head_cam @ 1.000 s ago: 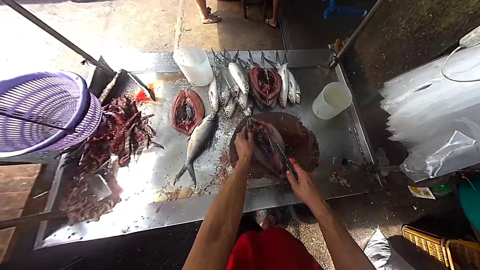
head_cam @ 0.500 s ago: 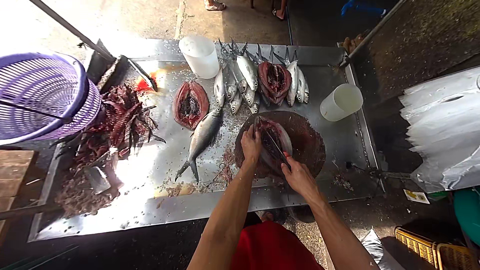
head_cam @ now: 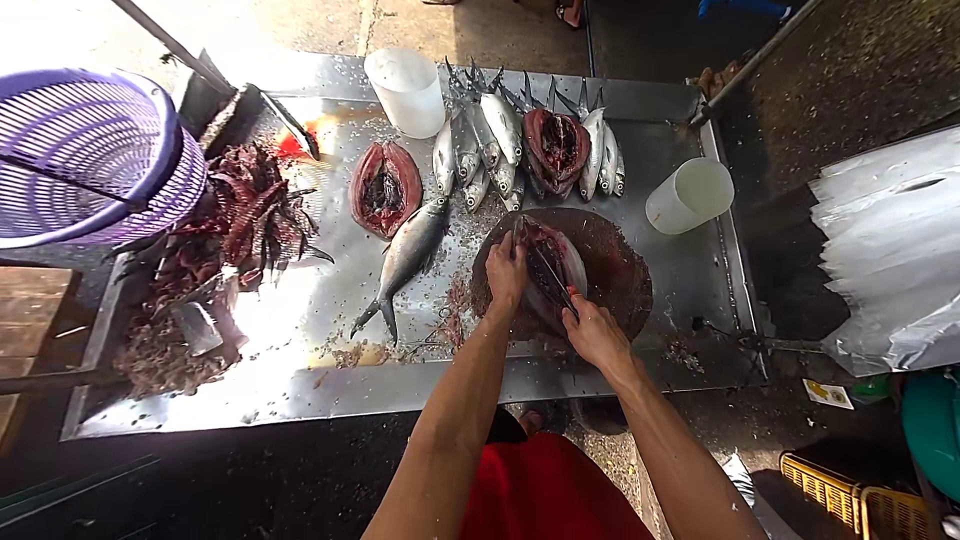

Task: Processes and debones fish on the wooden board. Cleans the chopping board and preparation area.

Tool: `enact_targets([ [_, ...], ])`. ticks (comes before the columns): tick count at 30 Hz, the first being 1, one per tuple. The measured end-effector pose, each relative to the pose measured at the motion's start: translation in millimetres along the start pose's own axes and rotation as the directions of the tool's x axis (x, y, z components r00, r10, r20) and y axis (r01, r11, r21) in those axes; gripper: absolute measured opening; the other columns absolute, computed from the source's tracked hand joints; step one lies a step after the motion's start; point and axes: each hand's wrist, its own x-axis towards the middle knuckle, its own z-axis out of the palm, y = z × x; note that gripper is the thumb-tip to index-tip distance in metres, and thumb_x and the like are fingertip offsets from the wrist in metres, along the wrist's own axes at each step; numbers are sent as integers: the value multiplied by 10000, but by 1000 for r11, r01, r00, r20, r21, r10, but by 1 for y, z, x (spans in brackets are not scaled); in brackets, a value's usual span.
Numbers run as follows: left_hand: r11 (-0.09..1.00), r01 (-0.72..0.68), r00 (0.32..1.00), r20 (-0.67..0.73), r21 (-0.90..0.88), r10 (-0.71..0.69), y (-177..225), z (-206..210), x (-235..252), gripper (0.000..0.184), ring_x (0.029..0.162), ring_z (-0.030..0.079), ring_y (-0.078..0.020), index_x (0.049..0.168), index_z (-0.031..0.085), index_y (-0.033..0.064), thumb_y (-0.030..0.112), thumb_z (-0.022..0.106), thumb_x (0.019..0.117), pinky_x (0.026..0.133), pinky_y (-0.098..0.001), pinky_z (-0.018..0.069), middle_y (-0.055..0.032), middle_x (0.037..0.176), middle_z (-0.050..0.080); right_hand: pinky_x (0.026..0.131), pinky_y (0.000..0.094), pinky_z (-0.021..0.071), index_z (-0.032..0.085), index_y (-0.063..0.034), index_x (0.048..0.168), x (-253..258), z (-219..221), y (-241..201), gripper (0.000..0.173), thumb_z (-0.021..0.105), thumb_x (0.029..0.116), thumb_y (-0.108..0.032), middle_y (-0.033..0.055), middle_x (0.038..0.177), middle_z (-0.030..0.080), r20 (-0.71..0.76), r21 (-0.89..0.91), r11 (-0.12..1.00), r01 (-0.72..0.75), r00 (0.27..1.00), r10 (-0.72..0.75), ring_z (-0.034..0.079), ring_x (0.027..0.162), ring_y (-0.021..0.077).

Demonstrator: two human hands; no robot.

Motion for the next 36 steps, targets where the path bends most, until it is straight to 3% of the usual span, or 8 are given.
enact_targets([
  [3, 1000, 22, 1000, 0, -18, -22, 3, 0, -2, 431, 1135, 662, -362, 1430, 599, 82, 268, 512, 1051, 1026, -518, 497, -229, 1195, 683, 924, 558, 540, 526, -119, 1464, -16, -1, 8, 454, 407, 1092, -352, 183, 1154, 707, 1, -38, 999, -12, 1000, 12, 689, 1092, 363],
  [11, 999, 32, 999, -13, -21, -32, 6, 4, -7, 437, 1124, 666, -334, 1445, 591, 104, 259, 520, 1042, 1011, -492, 509, -206, 1196, 685, 842, 559, 559, 357, -244, 1610, -68, 10, 34, 533, 390, 1093, -372, 171, 1067, 731, 15, -215, 973, -79, 996, 85, 710, 998, 383],
  [15, 999, 25, 999, -23, -22, -25, 8, 5, -9, 436, 1134, 663, -334, 1446, 588, 102, 254, 512, 1044, 1020, -491, 504, -211, 1213, 678, 816, 554, 567, 382, -222, 1596, -95, 13, 61, 527, 417, 1090, -361, 166, 985, 736, 38, -224, 972, -64, 996, 75, 722, 932, 375],
  [22, 1000, 21, 1000, 10, 1, -21, 10, 6, -6, 452, 1149, 650, -352, 1462, 571, 110, 279, 513, 1047, 1020, -509, 498, -215, 1224, 668, 847, 546, 564, 364, -252, 1604, -125, -10, 73, 538, 418, 1083, -377, 141, 1012, 736, 160, -236, 965, -115, 975, 156, 716, 968, 349],
  [25, 999, 51, 996, 77, 12, -52, 15, -1, 0, 453, 1214, 630, -362, 1454, 564, 78, 281, 490, 1056, 1056, -531, 478, -219, 1286, 655, 756, 549, 578, 467, -225, 1562, -134, -18, 94, 535, 501, 1051, -379, 119, 914, 747, -95, -41, 998, -40, 995, 36, 723, 800, 313],
  [29, 983, 141, 976, 151, 118, -158, 34, -6, 3, 429, 1193, 639, -400, 1376, 586, 33, 309, 443, 1079, 1001, -586, 505, -239, 1279, 649, 723, 615, 577, 490, -100, 1539, -84, -4, 122, 542, 542, 1040, -306, 215, 1041, 740, -530, -8, 1000, 3, 848, -7, 729, 816, 404],
  [32, 972, 130, 970, 178, 193, -165, 37, -2, 4, 451, 1090, 664, -427, 1281, 600, 19, 398, 488, 1063, 901, -624, 532, -253, 1178, 664, 763, 618, 567, 463, -93, 1553, -11, 17, 139, 545, 518, 1067, -332, 264, 1102, 699, -591, 7, 996, -91, 803, 77, 710, 886, 447],
  [36, 984, 114, 941, 304, 135, -150, 37, -11, 16, 417, 963, 689, -386, 1130, 654, 9, 384, 480, 1073, 851, -588, 536, -226, 979, 691, 835, 605, 568, 443, -80, 1559, 41, 36, 139, 550, 507, 1071, -327, 306, 1262, 621, -525, -47, 985, -167, 843, 118, 686, 1004, 475],
])
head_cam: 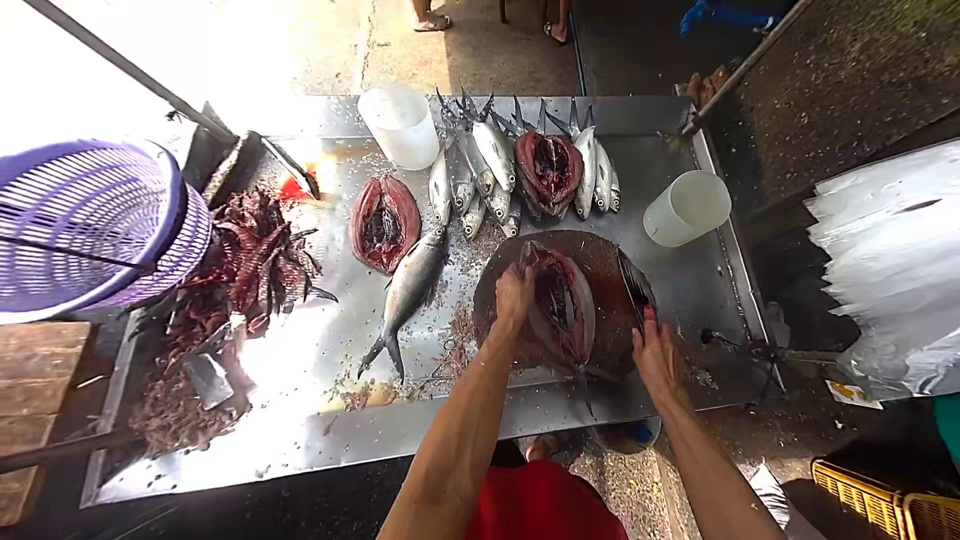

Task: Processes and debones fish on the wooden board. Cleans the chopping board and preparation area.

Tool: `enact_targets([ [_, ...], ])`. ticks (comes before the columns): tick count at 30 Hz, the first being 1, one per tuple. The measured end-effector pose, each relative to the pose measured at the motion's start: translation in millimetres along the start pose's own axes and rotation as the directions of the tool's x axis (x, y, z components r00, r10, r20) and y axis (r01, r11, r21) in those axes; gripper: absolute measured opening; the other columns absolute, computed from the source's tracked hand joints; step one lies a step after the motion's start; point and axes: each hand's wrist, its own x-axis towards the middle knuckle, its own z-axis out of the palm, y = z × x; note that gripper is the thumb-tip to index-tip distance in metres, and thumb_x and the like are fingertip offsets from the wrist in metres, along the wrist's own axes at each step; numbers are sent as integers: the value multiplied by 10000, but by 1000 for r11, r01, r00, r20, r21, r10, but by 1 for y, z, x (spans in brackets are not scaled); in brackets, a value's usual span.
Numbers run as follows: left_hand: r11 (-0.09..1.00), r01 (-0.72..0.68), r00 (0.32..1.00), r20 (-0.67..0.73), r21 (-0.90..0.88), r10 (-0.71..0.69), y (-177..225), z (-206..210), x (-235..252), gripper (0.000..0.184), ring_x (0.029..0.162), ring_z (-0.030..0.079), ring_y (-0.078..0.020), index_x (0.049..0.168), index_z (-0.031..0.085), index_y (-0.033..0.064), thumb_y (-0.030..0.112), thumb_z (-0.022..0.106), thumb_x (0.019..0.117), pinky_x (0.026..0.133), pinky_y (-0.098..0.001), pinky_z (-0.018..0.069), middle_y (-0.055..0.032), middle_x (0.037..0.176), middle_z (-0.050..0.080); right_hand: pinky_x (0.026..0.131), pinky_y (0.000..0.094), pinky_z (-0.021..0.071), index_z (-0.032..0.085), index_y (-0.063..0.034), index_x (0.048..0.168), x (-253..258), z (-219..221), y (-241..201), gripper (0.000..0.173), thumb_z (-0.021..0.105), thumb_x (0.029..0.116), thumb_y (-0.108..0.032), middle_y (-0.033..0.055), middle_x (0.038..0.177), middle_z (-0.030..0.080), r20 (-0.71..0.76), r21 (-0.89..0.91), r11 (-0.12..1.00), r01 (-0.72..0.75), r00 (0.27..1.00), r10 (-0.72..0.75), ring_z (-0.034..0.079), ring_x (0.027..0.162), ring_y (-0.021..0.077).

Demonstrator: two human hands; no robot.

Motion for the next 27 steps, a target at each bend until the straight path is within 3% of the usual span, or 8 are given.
enact_targets([
  [6, 976, -171, 983, 36, -136, 178, 17, -18, -18, 354, 728, 615, -256, 973, 654, 5, 319, 515, 1058, 722, -490, 507, -118, 757, 604, 1151, 548, 404, 499, 27, 1466, 54, -49, -91, 666, 571, 1019, -462, 258, 1438, 544, 63, 508, 850, 143, 977, -202, 508, 1364, 394],
  [8, 966, -238, 967, 62, -104, 245, 26, -28, -24, 381, 690, 594, -238, 948, 644, 22, 365, 513, 1049, 682, -484, 494, -96, 726, 580, 1121, 522, 457, 536, 6, 1429, 82, -56, -115, 585, 591, 1035, -423, 224, 1365, 616, 113, 670, 726, 158, 944, -310, 593, 1288, 333],
  [10, 946, -302, 943, 107, -118, 314, 30, -42, -23, 396, 664, 595, -211, 950, 668, 38, 397, 523, 1036, 653, -472, 503, -73, 715, 594, 890, 523, 555, 671, -7, 1197, 94, -52, -125, 435, 561, 1058, -404, 188, 1055, 702, 91, 778, 612, 139, 940, -329, 684, 970, 292],
  [12, 916, -328, 904, 205, -231, 375, 30, -62, -11, 358, 615, 587, -125, 930, 689, 74, 361, 511, 1047, 599, -379, 519, -12, 703, 623, 799, 448, 560, 695, -35, 1140, 83, -44, -127, 459, 472, 1086, -432, 129, 972, 691, 173, 919, 391, -58, 948, -267, 656, 867, 215],
  [15, 892, -289, 774, 464, -347, 431, 36, -82, 23, 285, 593, 599, -23, 863, 697, 111, 221, 496, 1033, 564, -247, 532, 52, 707, 672, 919, 425, 593, 607, -25, 1298, 37, -20, -142, 477, 380, 1117, -403, 136, 1114, 710, 380, 896, -157, -416, 900, -213, 697, 1022, 207],
  [19, 748, -658, 579, 695, 91, 426, 77, -50, 47, 204, 911, 703, -235, 992, 792, 96, 225, 636, 979, 869, -533, 543, -94, 916, 752, 1030, 487, 530, 464, -90, 1454, -23, 20, -160, 520, 254, 1126, -435, 144, 1301, 646, 431, 519, -746, -417, 882, -193, 632, 1206, 256],
  [22, 428, -839, 538, 631, 336, 559, 58, 25, 10, 388, 1198, 626, -362, 1213, 737, 154, 418, 595, 967, 1025, -632, 457, -143, 1176, 719, 1027, 464, 527, 439, -88, 1445, -52, 36, -147, 471, 254, 1133, -389, 141, 1307, 622, 512, 464, -832, -302, 858, -26, 622, 1203, 250],
  [27, 445, -845, 533, 542, 299, 649, -15, 90, -56, 799, 1577, 191, -331, 1610, 335, 126, 638, 157, 1023, 1262, -596, 105, -119, 1674, 307, 866, 448, 586, 446, -14, 1430, -83, 26, -101, 489, 309, 1138, -381, 199, 1215, 636, 741, 607, -619, -498, 636, 216, 678, 1022, 278],
])
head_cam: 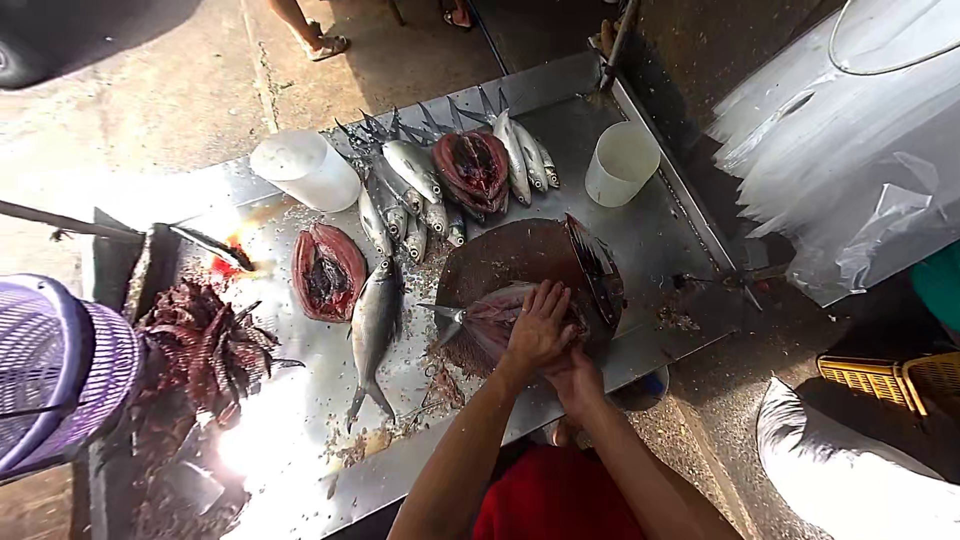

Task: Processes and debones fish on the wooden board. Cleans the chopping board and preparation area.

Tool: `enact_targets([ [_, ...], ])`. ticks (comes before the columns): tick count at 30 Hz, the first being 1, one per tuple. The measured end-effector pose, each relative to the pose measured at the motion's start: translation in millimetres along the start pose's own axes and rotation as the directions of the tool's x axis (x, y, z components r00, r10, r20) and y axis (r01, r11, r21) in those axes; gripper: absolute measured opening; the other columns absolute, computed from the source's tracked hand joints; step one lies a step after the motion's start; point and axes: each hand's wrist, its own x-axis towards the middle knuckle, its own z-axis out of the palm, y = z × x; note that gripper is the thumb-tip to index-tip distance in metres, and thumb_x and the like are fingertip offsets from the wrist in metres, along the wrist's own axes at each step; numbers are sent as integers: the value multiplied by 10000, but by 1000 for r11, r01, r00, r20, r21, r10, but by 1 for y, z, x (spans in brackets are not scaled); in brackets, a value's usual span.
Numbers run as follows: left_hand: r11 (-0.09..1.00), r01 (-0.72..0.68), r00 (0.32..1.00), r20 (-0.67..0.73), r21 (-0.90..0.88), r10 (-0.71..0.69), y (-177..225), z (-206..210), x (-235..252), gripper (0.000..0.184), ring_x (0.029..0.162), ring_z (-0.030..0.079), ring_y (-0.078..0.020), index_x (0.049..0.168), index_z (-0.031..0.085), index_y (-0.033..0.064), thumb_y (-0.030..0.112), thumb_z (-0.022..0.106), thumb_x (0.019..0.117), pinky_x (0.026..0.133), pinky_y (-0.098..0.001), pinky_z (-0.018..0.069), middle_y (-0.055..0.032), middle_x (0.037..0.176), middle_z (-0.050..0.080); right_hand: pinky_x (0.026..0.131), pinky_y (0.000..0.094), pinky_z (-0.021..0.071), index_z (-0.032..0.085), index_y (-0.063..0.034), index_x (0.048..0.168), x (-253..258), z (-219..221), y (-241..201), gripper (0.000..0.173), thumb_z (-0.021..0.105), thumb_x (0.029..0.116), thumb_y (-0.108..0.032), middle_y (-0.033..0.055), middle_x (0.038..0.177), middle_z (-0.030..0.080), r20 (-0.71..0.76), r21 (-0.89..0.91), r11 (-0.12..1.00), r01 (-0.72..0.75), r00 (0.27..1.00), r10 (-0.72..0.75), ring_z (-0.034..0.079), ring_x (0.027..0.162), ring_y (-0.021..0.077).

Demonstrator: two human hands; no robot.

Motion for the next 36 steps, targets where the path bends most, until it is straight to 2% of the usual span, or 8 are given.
enact_targets([
  [4, 981, 143, 990, -24, 129, -141, -27, -2, -30, 752, 1596, 103, -308, 1644, 247, 202, 622, 109, 1034, 1272, -560, 110, -102, 1715, 188, 700, 414, 632, 540, 72, 1277, -15, -37, -24, 465, 294, 1147, -300, 202, 976, 752, 73, -597, 798, 82, 996, -48, 758, 784, 279],
  [9, 922, 329, 937, -194, 203, -292, -87, -13, -67, 840, 1590, 139, -314, 1626, 255, 74, 651, 151, 1025, 1260, -600, 113, -143, 1702, 215, 987, 495, 533, 585, 59, 1336, 20, -34, -104, 396, 529, 1027, -182, 238, 1176, 663, 428, -879, -93, 468, 688, -586, 655, 1104, 347],
  [15, 763, 644, 660, -466, -53, -589, -87, -35, -75, 773, 1576, 35, -449, 1618, 154, -31, 505, 160, 1061, 1229, -671, 19, -253, 1698, 100, 984, 647, 481, 451, -23, 1504, 63, 14, -137, 618, 661, 971, -256, 292, 1410, 536, 483, -831, -465, 305, 809, -334, 533, 1302, 480],
  [20, 953, 272, 861, -410, -131, -302, -30, -35, -41, 637, 1556, 225, -377, 1528, 439, 36, 433, 347, 1038, 1250, -606, 164, -191, 1627, 362, 833, 663, 542, 439, -45, 1493, 54, 11, -147, 693, 730, 890, -220, 296, 1355, 557, 352, -922, -304, 240, 847, -398, 647, 1082, 491],
  [24, 979, 156, 978, -161, 128, -134, -27, 1, -21, 674, 1574, 174, -352, 1590, 389, 243, 582, 311, 1012, 1228, -634, 151, -126, 1679, 283, 497, 364, 513, 459, -96, 1408, 20, -41, -157, 398, 498, 1049, -263, 108, 822, 582, 284, -894, 277, 353, 922, -262, 561, 542, 201],
  [27, 969, 182, 976, -149, 168, -158, -28, 6, -21, 696, 1564, 202, -363, 1586, 394, 250, 615, 288, 1004, 1230, -639, 136, -143, 1658, 320, 523, 342, 574, 508, -18, 1243, -5, -88, -137, 288, 448, 1058, -229, 66, 776, 622, 395, -636, 635, 438, 892, -219, 614, 551, 176],
  [30, 970, 183, 971, -186, 161, -153, -23, 5, -21, 702, 1569, 191, -363, 1574, 420, 213, 601, 271, 1008, 1228, -634, 149, -146, 1663, 312, 503, 329, 552, 493, -17, 1222, -18, -101, -121, 303, 427, 946, -122, 58, 772, 620, 365, -678, 642, 358, 922, -128, 605, 535, 163],
  [36, 978, 69, 993, -108, 194, -49, -13, 15, -20, 589, 1592, 113, -327, 1597, 379, 242, 455, 196, 1079, 1258, -600, 93, -74, 1705, 238, 453, 323, 536, 569, -48, 1074, -18, -95, -93, 394, 448, 1101, -422, 43, 615, 547, 219, -866, 449, 221, 974, -58, 560, 439, 157],
])
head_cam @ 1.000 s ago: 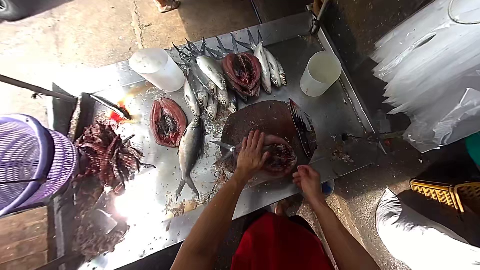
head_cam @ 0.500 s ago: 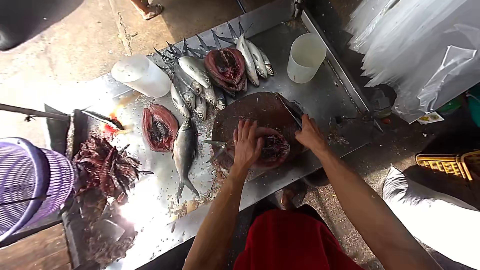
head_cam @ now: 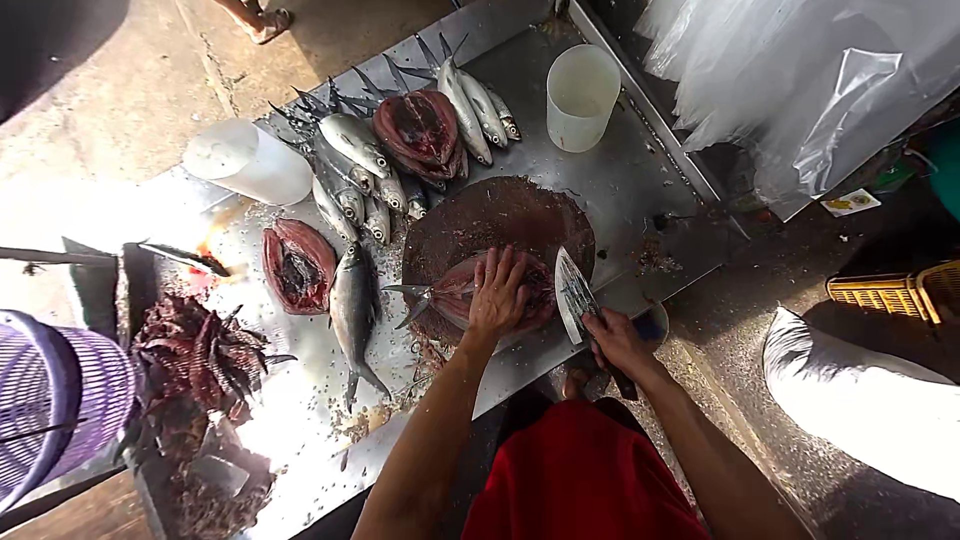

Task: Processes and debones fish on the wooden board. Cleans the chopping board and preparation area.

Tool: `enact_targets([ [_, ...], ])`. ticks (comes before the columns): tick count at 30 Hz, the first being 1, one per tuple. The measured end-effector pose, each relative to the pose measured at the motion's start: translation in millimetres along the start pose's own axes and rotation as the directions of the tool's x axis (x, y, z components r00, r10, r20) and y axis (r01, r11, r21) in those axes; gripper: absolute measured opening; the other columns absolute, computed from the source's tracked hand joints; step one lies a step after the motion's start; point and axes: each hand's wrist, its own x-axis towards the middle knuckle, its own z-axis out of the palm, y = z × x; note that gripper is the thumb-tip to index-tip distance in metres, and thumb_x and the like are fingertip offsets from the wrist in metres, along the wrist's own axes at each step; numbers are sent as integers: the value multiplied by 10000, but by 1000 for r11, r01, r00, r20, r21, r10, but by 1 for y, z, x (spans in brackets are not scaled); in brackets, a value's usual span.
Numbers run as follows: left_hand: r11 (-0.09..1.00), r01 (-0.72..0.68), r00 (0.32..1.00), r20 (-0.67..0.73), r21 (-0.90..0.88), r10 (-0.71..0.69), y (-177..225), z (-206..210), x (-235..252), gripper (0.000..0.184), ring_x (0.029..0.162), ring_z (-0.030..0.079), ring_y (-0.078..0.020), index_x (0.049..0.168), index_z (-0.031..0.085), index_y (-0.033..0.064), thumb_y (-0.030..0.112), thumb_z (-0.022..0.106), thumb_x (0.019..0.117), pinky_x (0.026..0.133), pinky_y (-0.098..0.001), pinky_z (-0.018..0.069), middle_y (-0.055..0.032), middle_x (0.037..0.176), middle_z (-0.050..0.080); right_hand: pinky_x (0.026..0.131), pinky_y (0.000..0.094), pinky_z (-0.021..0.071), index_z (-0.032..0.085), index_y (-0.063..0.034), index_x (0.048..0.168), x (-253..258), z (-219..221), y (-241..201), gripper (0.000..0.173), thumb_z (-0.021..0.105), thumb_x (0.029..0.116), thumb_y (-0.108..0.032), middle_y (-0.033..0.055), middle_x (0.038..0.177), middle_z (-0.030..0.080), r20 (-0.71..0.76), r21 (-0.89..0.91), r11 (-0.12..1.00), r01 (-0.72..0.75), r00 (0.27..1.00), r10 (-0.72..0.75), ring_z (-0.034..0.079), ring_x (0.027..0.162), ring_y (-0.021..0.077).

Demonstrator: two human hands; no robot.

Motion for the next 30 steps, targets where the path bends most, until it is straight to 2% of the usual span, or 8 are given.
enact_targets([
  [5, 999, 21, 999, 35, 32, -22, 1, 2, 1, 597, 1597, 85, -313, 1605, 359, 235, 455, 195, 1075, 1259, -592, 81, -61, 1717, 198, 484, 349, 545, 592, -56, 1060, 1, 13, 10, 432, 428, 1096, -453, 67, 663, 576, 57, -166, 986, -23, 998, 33, 579, 471, 174],
  [8, 999, 25, 998, 57, 33, -27, 3, 0, 2, 602, 1597, 76, -322, 1606, 358, 231, 454, 192, 1073, 1255, -602, 84, -71, 1718, 191, 539, 372, 551, 598, -52, 1082, -5, 15, 5, 457, 404, 1100, -465, 84, 726, 590, 52, -261, 963, -65, 995, 81, 598, 526, 187],
  [12, 999, 24, 997, 67, 26, -25, 3, 1, 3, 597, 1593, 79, -343, 1605, 359, 235, 440, 203, 1067, 1247, -617, 82, -77, 1713, 205, 519, 358, 545, 589, -42, 1046, -3, 14, -3, 456, 398, 1105, -452, 80, 700, 574, 59, -259, 962, -90, 992, 109, 584, 501, 180],
  [18, 1000, 30, 998, 56, 5, -30, 2, 0, 9, 587, 1580, 128, -381, 1571, 424, 213, 423, 222, 1061, 1241, -623, 98, -101, 1686, 277, 466, 327, 525, 563, -38, 1013, 18, 11, -18, 455, 410, 1105, -456, 57, 639, 538, 65, -189, 978, -88, 993, 102, 553, 448, 159],
  [22, 1000, 23, 999, 43, -16, -22, 4, 2, 1, 575, 1585, 100, -375, 1565, 436, 227, 412, 245, 1055, 1245, -618, 90, -81, 1697, 257, 473, 332, 523, 569, -36, 1009, 8, 0, -16, 445, 417, 1106, -443, 60, 641, 534, 117, -241, 968, -75, 988, 106, 543, 447, 163],
  [25, 998, 55, 998, 22, -19, -54, 1, 3, 7, 598, 1572, 140, -403, 1571, 427, 208, 419, 218, 1052, 1238, -626, 90, -104, 1682, 287, 467, 335, 527, 577, -3, 1026, 27, 10, -30, 451, 414, 1112, -415, 75, 652, 533, 79, -185, 981, -58, 994, 74, 540, 444, 169],
  [30, 999, 32, 999, 18, -12, -32, 0, 2, 6, 598, 1581, 103, -389, 1576, 416, 222, 443, 246, 1048, 1248, -619, 71, -83, 1700, 247, 469, 336, 522, 589, -43, 1032, 7, 2, -21, 444, 425, 1101, -449, 60, 654, 541, 105, -228, 971, -67, 990, 93, 543, 452, 161],
])
